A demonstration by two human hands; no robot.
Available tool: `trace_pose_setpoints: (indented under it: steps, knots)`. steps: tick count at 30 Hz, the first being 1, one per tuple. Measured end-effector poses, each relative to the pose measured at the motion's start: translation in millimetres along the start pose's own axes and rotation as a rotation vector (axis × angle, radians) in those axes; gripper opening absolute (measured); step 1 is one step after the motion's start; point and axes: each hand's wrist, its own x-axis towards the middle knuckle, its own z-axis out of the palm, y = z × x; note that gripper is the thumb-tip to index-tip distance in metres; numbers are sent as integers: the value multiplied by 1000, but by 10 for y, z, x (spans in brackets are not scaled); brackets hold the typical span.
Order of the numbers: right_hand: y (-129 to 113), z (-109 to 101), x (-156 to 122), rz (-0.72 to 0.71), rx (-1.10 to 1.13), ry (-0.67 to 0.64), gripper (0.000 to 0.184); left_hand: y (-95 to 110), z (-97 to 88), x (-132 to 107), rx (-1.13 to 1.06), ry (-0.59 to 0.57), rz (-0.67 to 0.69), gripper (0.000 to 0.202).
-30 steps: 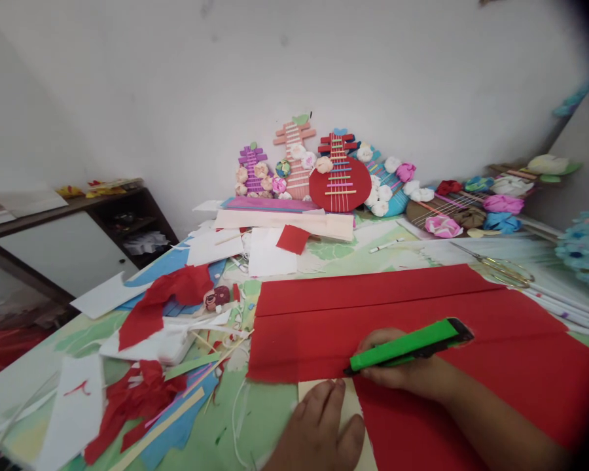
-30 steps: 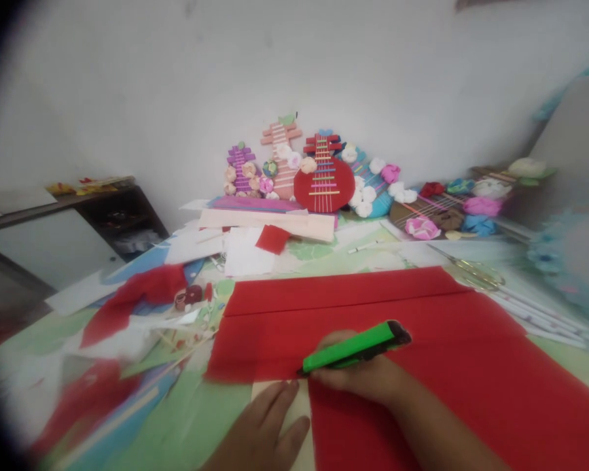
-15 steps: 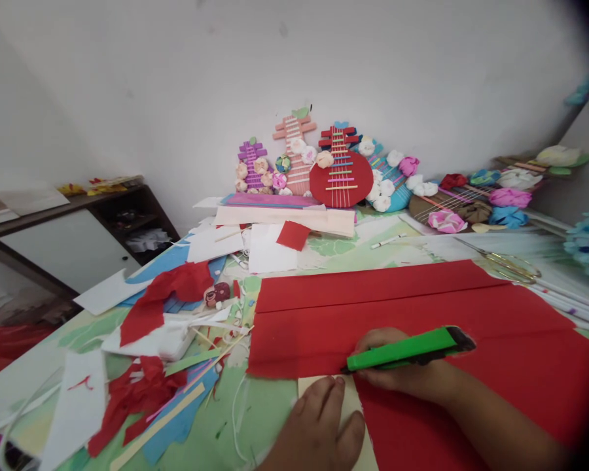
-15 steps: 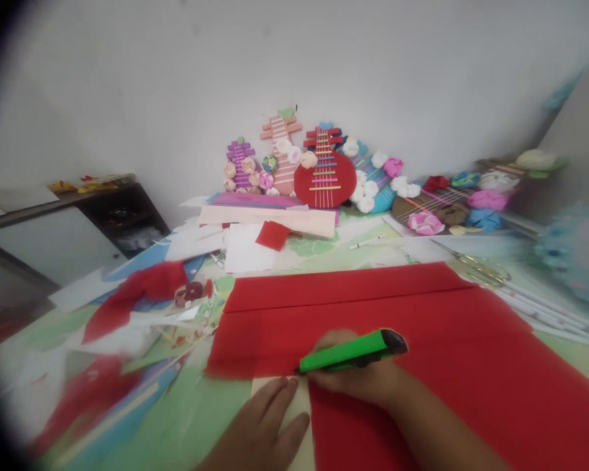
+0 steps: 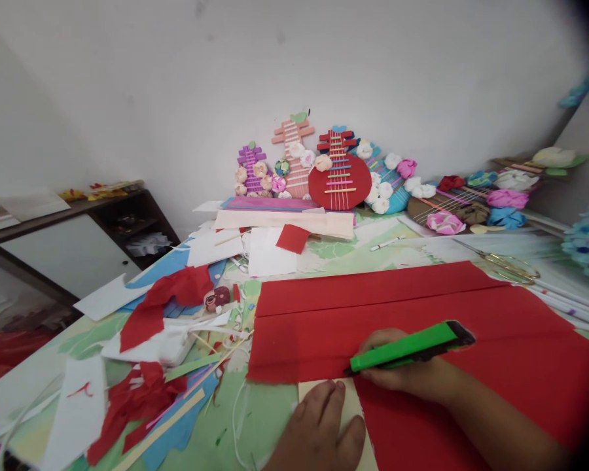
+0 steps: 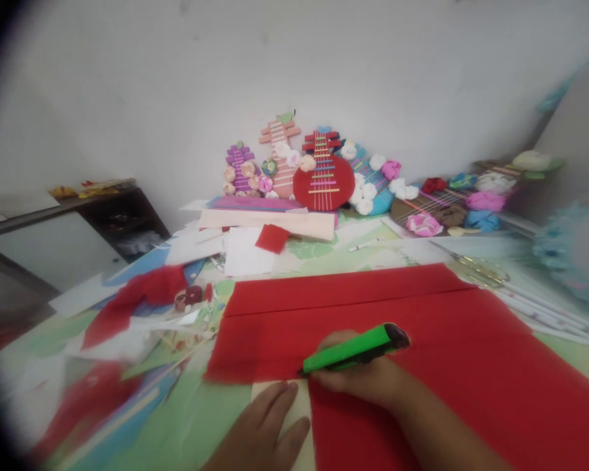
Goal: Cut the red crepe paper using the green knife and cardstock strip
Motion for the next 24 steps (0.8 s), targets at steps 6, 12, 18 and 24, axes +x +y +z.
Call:
trace_pose_setpoints:
  steps: [6, 12, 18, 24]
  knots:
    - [31, 9, 3, -58, -64, -15, 12, 4, -28, 31, -15, 12, -14, 20]
    - [73, -11, 0, -29, 10, 20, 14, -8, -27, 4, -2, -30, 22, 11]
    - [55, -32, -9, 7, 87, 19, 14, 1, 5, -10, 15, 32, 3, 6]
    - [13, -41, 6, -3, -20, -12, 10, 14, 22, -55, 8, -13, -6, 3]
